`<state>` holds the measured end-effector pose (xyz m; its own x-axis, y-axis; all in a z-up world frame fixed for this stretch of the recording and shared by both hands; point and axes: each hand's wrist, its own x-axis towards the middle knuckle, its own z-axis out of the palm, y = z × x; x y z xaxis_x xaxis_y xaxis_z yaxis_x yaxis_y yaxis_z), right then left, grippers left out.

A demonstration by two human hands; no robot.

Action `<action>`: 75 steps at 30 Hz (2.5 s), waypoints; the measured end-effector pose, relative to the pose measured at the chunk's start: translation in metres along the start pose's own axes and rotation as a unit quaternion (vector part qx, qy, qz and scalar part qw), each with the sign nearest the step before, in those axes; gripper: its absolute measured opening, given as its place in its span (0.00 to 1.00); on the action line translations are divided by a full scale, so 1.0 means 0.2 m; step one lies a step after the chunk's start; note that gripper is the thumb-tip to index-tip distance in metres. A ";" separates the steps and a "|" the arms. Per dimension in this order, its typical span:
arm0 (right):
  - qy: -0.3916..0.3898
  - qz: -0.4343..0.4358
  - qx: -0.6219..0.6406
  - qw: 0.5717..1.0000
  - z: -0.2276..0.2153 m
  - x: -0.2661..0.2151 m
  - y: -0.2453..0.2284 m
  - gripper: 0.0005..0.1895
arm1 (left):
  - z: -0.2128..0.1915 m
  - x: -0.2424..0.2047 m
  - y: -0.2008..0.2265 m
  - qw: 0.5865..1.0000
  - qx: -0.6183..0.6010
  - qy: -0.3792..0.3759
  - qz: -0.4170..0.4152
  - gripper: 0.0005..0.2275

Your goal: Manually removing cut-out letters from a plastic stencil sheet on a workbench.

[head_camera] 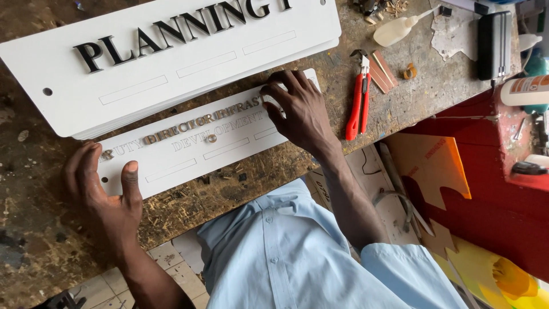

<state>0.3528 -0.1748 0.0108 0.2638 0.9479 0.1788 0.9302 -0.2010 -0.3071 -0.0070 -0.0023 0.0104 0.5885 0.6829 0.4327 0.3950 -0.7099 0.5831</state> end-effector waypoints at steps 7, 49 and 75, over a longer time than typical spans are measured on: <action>-0.003 0.005 0.009 1.000 -0.05 0.01 -0.04 0.10 | -0.01 0.00 0.02 1.000 0.002 -0.004 -0.017 0.22; 0.033 -0.004 0.088 0.996 -0.09 -0.17 -0.02 0.08 | 0.01 -0.02 0.00 1.000 0.010 0.001 0.011 0.22; 0.066 -0.008 0.064 0.996 -0.03 -0.19 -0.08 0.14 | 0.00 -0.02 0.01 1.000 -0.008 0.006 -0.004 0.21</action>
<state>0.3294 -0.2100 0.0137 0.2886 0.9081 0.3034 0.8965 -0.1450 -0.4186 -0.0083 -0.0079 0.0095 0.5766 0.6906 0.4366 0.3883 -0.7018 0.5973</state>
